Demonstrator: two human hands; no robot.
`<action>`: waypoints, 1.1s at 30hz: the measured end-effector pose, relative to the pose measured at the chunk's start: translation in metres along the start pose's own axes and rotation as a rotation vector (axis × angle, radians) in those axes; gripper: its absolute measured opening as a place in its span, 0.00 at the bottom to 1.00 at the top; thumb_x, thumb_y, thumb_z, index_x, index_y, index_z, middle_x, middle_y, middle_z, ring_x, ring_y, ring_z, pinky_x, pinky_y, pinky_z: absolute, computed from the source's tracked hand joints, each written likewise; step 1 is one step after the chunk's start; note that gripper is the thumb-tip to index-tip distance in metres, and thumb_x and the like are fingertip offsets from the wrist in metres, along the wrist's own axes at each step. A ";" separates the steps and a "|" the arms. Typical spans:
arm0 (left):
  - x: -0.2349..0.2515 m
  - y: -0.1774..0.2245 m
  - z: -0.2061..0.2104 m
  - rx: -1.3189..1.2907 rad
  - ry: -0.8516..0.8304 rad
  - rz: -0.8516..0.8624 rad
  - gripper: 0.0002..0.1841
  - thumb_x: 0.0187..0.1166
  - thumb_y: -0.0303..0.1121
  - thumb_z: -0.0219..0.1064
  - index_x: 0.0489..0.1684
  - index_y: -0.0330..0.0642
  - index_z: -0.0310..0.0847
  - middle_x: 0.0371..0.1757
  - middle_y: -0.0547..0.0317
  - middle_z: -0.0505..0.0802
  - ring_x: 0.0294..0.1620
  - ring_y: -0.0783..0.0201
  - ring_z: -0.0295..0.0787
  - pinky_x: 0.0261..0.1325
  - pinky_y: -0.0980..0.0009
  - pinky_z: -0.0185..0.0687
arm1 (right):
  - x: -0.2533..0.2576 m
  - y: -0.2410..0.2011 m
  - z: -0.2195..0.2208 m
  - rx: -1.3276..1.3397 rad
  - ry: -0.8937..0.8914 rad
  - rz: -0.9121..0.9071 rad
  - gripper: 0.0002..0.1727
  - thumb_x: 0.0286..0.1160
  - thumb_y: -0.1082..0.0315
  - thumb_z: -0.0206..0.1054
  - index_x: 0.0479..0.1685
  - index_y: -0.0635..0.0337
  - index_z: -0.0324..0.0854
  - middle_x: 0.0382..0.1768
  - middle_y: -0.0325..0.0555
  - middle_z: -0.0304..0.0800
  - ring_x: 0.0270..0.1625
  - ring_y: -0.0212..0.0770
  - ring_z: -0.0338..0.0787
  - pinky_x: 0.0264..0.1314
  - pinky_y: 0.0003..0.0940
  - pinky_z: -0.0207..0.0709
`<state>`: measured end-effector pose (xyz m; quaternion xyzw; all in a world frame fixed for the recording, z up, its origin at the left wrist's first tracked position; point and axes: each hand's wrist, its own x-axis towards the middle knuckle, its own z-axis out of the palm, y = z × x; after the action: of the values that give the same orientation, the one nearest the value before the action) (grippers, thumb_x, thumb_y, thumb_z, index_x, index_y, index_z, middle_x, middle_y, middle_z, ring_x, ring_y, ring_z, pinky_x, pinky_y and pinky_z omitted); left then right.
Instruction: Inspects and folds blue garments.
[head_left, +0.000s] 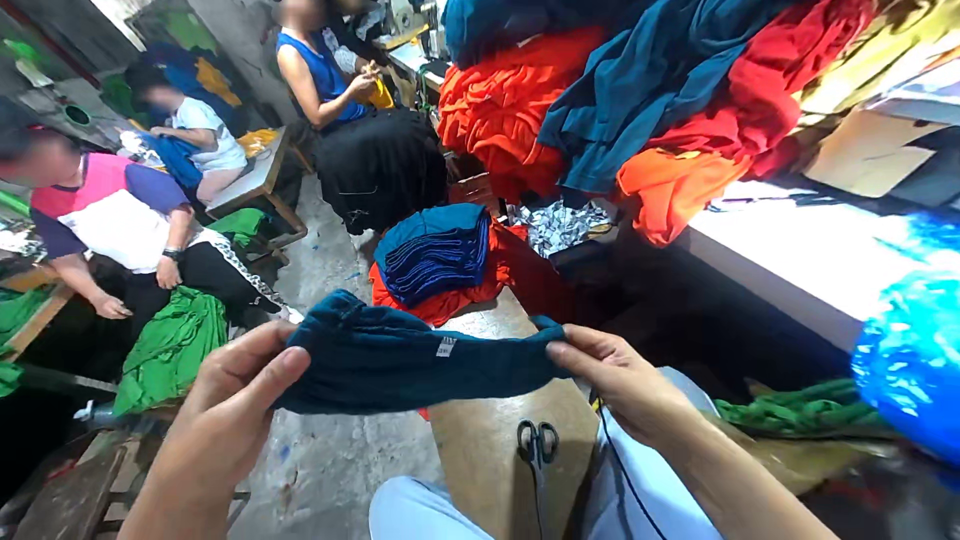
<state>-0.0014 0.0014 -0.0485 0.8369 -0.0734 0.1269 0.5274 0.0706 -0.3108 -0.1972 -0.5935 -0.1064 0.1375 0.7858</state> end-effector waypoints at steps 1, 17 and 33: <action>0.001 0.001 0.006 0.058 0.034 0.017 0.08 0.76 0.50 0.72 0.39 0.62 0.90 0.34 0.79 0.93 0.35 0.83 0.90 0.39 0.84 0.87 | -0.003 0.004 0.002 -0.040 -0.033 -0.042 0.09 0.78 0.65 0.68 0.49 0.49 0.92 0.39 0.31 0.95 0.41 0.24 0.91 0.45 0.22 0.86; 0.001 0.006 0.063 0.624 -0.280 0.426 0.13 0.77 0.44 0.67 0.40 0.45 0.92 0.36 0.68 0.90 0.37 0.82 0.85 0.42 0.87 0.81 | -0.005 -0.021 0.029 -0.544 -0.184 -0.787 0.23 0.76 0.51 0.71 0.71 0.39 0.80 0.80 0.33 0.73 0.83 0.34 0.71 0.80 0.33 0.73; -0.020 -0.011 0.039 0.510 -0.215 0.384 0.11 0.75 0.42 0.71 0.47 0.50 0.91 0.42 0.73 0.90 0.44 0.82 0.87 0.47 0.86 0.85 | 0.030 -0.070 0.051 -0.851 -0.637 -0.784 0.09 0.78 0.57 0.67 0.40 0.50 0.89 0.37 0.30 0.86 0.38 0.20 0.84 0.38 0.14 0.78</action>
<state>-0.0127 -0.0292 -0.0794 0.9213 -0.2506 0.1493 0.2570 0.0879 -0.2729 -0.1164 -0.6999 -0.5870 -0.0439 0.4045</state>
